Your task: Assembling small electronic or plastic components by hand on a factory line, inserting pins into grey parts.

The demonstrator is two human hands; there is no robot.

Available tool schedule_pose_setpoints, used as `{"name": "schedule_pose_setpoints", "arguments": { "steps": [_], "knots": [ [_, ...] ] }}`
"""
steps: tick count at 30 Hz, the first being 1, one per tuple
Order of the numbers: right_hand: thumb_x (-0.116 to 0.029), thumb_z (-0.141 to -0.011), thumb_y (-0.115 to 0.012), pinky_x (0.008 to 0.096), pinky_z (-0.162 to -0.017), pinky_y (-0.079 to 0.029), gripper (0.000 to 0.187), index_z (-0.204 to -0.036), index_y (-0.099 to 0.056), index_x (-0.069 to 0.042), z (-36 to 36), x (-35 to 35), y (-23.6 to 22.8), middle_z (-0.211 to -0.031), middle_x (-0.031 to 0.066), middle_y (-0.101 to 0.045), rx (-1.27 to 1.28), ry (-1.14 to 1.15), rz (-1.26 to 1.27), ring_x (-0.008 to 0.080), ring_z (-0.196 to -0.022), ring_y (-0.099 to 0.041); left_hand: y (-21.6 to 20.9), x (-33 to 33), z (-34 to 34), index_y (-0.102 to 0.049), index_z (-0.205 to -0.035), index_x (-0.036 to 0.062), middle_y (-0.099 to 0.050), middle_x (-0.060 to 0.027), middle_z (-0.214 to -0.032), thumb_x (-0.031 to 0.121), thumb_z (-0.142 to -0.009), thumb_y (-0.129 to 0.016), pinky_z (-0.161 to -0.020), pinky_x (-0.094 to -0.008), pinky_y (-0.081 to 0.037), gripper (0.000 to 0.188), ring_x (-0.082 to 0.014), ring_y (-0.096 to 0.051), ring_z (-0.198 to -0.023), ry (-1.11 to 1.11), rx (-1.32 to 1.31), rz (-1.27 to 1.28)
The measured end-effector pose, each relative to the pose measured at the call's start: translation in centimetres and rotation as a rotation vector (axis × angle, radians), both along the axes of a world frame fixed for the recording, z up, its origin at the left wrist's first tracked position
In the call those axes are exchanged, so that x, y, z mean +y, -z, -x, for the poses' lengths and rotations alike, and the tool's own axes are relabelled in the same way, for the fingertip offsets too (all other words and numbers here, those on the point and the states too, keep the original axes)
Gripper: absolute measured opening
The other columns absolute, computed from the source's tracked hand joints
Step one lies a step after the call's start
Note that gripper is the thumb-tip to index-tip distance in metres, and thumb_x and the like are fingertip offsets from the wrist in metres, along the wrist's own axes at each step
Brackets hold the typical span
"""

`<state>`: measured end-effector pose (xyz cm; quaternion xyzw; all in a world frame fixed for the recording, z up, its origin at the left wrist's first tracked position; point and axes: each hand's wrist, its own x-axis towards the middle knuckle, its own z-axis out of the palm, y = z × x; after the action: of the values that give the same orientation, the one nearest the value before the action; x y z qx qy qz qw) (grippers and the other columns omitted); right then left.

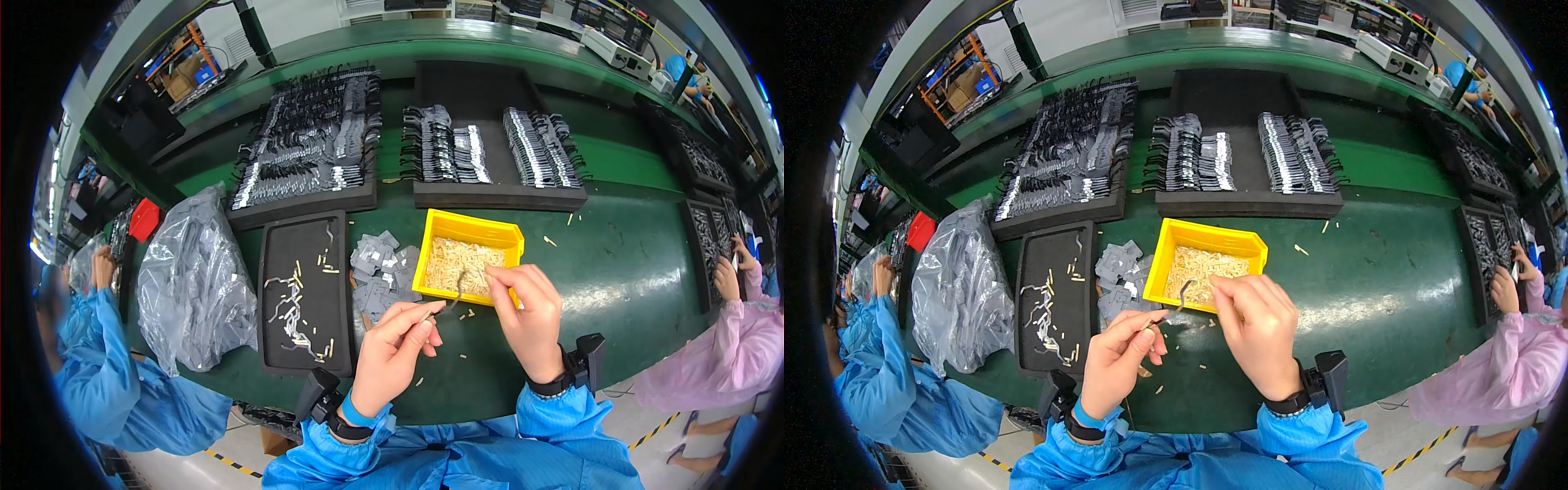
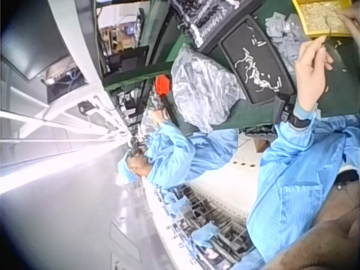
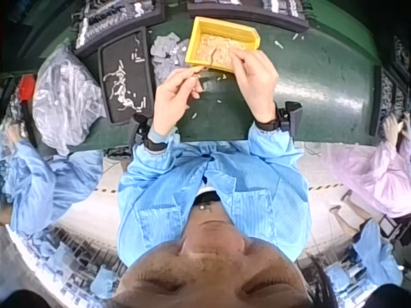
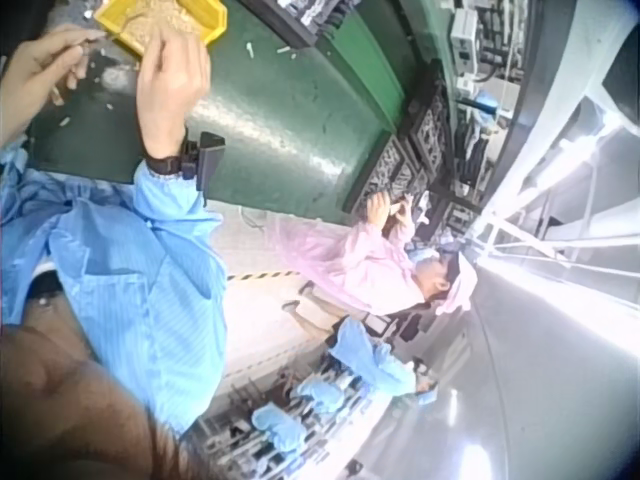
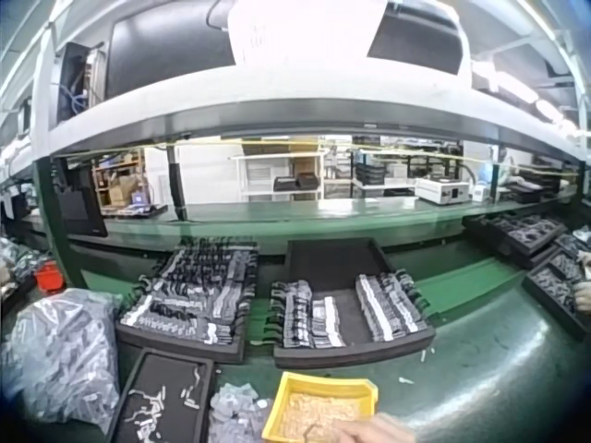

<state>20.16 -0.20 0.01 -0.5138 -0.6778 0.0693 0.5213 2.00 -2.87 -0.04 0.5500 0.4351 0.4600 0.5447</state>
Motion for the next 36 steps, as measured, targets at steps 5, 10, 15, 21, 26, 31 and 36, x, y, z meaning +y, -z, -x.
{"name": "schedule_pose_setpoints", "arguments": {
  "steps": [5, 10, 15, 21, 26, 31, 36],
  "knots": [
    [-0.003, -0.070, -0.065, 0.0322, -0.067, -0.045, 0.010, -0.078, -0.061, -0.004, -0.8, 0.5, 0.0, -0.073, 0.0061, -0.059, -0.288, 0.127, 0.059, 0.0244, -0.075, -0.057, -0.6, -0.2, -0.5, -0.052, -0.112, -0.0043, -0.057, -0.0084, -0.089, 0.000, -0.086, -0.051, -0.064, -0.0234, -0.047, 0.026, -0.0128, -0.057, -0.073, -0.061, -0.189, 0.158],
    [0.000, -0.068, -0.066, 0.0324, -0.065, -0.045, 0.012, -0.078, -0.060, -0.003, 0.4, 0.6, -0.8, -0.075, 0.0075, -0.059, -0.146, 0.151, -0.086, 0.0258, -0.075, -0.057, -0.3, 0.0, -0.5, -0.051, -0.105, -0.0028, -0.060, -0.0088, -0.086, 0.000, -0.083, -0.055, -0.064, -0.0233, -0.047, 0.022, -0.0133, -0.058, -0.073, -0.131, -0.302, 0.194],
    [0.003, -0.065, -0.068, 0.0322, -0.059, -0.046, 0.016, -0.078, -0.061, -0.003, 1.5, -1.0, -0.7, -0.073, 0.0083, -0.059, 0.025, -0.209, -0.081, 0.0249, -0.067, -0.057, -0.3, -0.2, -1.0, -0.049, -0.105, -0.0029, -0.059, -0.0096, -0.089, -0.001, -0.083, -0.055, -0.066, -0.0230, -0.049, 0.022, -0.0138, -0.060, -0.078, -0.136, -0.298, 0.158],
    [0.000, -0.066, -0.068, 0.0305, -0.057, -0.046, 0.016, -0.081, -0.062, -0.003, 2.2, -1.1, -0.3, -0.072, 0.0065, -0.060, -0.037, -0.297, -0.040, 0.0212, -0.066, -0.059, -0.7, -0.8, -1.8, -0.048, -0.101, -0.0028, -0.061, -0.0108, -0.089, -0.004, -0.081, -0.057, -0.068, -0.0233, -0.051, 0.022, -0.0140, -0.061, -0.079, -0.224, -0.178, 0.020],
    [-0.002, -0.066, -0.068, 0.0302, -0.057, -0.046, 0.016, -0.081, -0.063, -0.004, 1.8, -0.9, 0.1, -0.074, 0.0053, -0.061, -0.071, -0.319, -0.050, 0.0206, -0.066, -0.060, -0.3, -0.8, -1.7, -0.049, -0.099, -0.0019, -0.062, -0.0111, -0.087, -0.003, -0.080, -0.060, -0.062, -0.0219, -0.051, 0.022, -0.0138, -0.062, -0.076, -0.241, 0.110, -0.120],
    [0.004, -0.062, -0.066, 0.0299, -0.056, -0.047, 0.018, -0.077, -0.063, -0.003, 1.8, -1.1, -0.2, -0.070, 0.0065, -0.061, -0.059, -0.277, -0.076, 0.0210, -0.064, -0.061, -0.3, -0.7, -2.0, -0.055, -0.095, -0.0015, -0.064, -0.0095, -0.082, -0.003, -0.079, -0.060, -0.060, -0.0256, -0.050, 0.017, -0.0125, -0.061, -0.069, -0.254, 0.410, -0.532],
    [0.003, -0.063, -0.067, 0.0314, -0.056, -0.046, 0.013, -0.072, -0.060, -0.003, 0.4, -0.1, -0.3, -0.069, 0.0074, -0.060, -0.003, -0.055, -0.111, 0.0229, -0.063, -0.058, -0.1, -0.4, -1.7, -0.046, -0.111, -0.0022, -0.059, -0.0107, -0.094, -0.006, -0.080, -0.055, -0.073, -0.0247, -0.048, 0.032, -0.0159, -0.060, -0.080, -0.153, -0.101, -0.045]
  ]
}}
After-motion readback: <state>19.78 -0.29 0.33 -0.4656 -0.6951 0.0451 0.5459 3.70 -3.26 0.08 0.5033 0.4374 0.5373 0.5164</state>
